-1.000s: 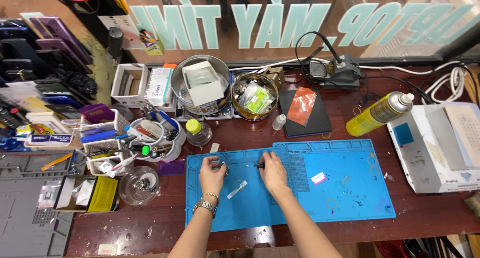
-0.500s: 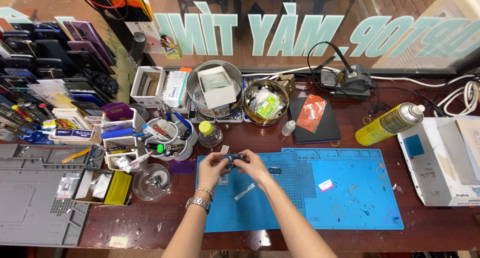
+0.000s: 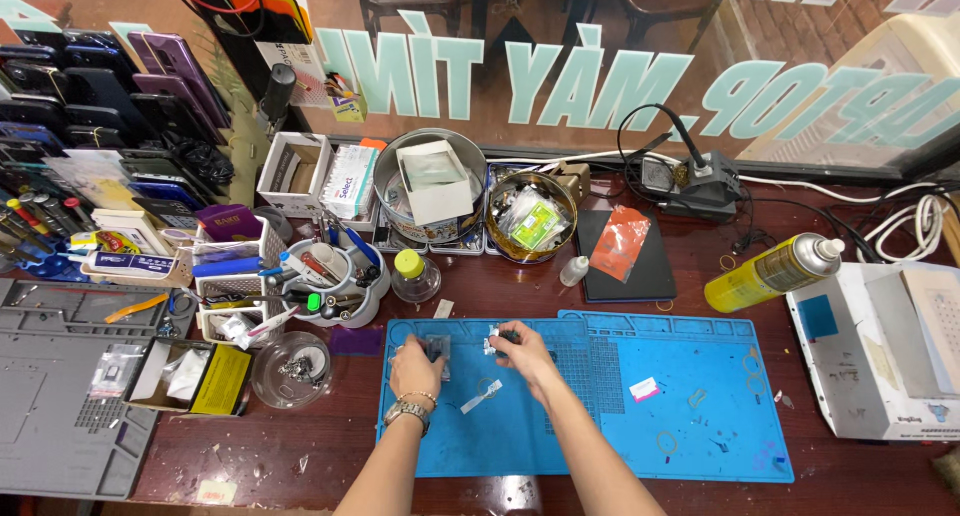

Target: The person sorts small electronic components and tools on a cluttered workbench, moving items between containers and shelves. They handle circuit boards, screws, and small parts, placing them into labeled bins and trays.

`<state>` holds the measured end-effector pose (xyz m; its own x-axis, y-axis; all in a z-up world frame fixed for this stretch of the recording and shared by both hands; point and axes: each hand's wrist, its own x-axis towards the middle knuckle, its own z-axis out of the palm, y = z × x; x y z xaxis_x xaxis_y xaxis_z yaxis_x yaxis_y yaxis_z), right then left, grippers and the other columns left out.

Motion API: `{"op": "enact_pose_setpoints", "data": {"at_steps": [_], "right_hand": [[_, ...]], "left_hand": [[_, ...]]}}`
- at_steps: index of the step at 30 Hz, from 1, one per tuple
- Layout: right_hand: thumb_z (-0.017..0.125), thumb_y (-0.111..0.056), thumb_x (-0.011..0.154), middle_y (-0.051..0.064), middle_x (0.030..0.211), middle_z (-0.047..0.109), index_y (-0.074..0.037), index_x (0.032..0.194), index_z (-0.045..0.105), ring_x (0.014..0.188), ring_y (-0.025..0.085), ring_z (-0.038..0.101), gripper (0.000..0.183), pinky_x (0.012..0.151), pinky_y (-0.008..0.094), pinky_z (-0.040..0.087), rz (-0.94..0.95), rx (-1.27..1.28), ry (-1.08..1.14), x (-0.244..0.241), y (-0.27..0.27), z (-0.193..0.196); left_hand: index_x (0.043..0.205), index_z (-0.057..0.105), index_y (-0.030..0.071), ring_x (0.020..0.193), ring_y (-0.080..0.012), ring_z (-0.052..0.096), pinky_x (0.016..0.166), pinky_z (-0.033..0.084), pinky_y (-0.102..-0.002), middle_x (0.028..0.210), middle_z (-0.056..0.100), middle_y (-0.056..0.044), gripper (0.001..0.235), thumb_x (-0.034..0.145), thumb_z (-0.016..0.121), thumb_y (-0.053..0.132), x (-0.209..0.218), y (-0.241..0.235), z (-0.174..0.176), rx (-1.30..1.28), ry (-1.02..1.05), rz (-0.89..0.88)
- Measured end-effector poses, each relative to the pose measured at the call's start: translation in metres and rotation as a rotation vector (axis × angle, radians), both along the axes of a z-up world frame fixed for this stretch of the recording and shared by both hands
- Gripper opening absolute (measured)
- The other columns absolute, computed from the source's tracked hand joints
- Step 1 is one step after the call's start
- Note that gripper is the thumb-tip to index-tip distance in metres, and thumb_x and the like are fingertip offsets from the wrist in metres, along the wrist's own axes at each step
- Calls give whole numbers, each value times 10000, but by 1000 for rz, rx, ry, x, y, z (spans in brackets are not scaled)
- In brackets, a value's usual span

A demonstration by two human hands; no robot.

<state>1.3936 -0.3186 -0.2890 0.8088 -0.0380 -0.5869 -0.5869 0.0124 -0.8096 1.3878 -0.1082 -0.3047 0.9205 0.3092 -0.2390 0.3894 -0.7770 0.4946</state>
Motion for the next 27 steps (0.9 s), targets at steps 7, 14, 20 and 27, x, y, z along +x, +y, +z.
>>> {"op": "enact_pose_setpoints", "data": {"at_steps": [7, 14, 20, 27], "right_hand": [[712, -128, 918, 33, 991, 675, -96, 1161, 667, 903, 133, 664, 249, 779, 303, 599, -18, 112, 13, 3, -1, 14], [667, -96, 937, 55, 1045, 713, -65, 1209, 664, 932, 124, 681, 274, 797, 295, 600, -26, 197, -19, 7, -12, 51], [675, -88, 947, 36, 952, 641, -47, 1112, 647, 846, 129, 630, 172, 798, 333, 614, -123, 253, -62, -4, -16, 69], [723, -246, 934, -5, 950, 648, -106, 1054, 654, 836, 103, 604, 197, 751, 290, 562, -182, 252, -65, -17, -9, 94]], "left_hand": [[1097, 712, -18, 812, -188, 761, 729, 612, -337, 966, 804, -123, 302, 838, 797, 110, 23, 9, -8, -1115, 109, 112], [1108, 702, 19, 863, -154, 759, 783, 627, -323, 978, 800, -97, 230, 892, 725, 94, 32, 1, 64, -1349, 221, -19], [1092, 737, 28, 1009, -188, 713, 900, 618, -354, 1105, 732, -113, 195, 904, 718, 75, 32, -9, 78, -1418, 181, -88], [952, 770, -2, 1140, -183, 697, 910, 589, -325, 1451, 589, -87, 177, 836, 655, -69, 47, -17, 76, -1375, 58, -342]]}}
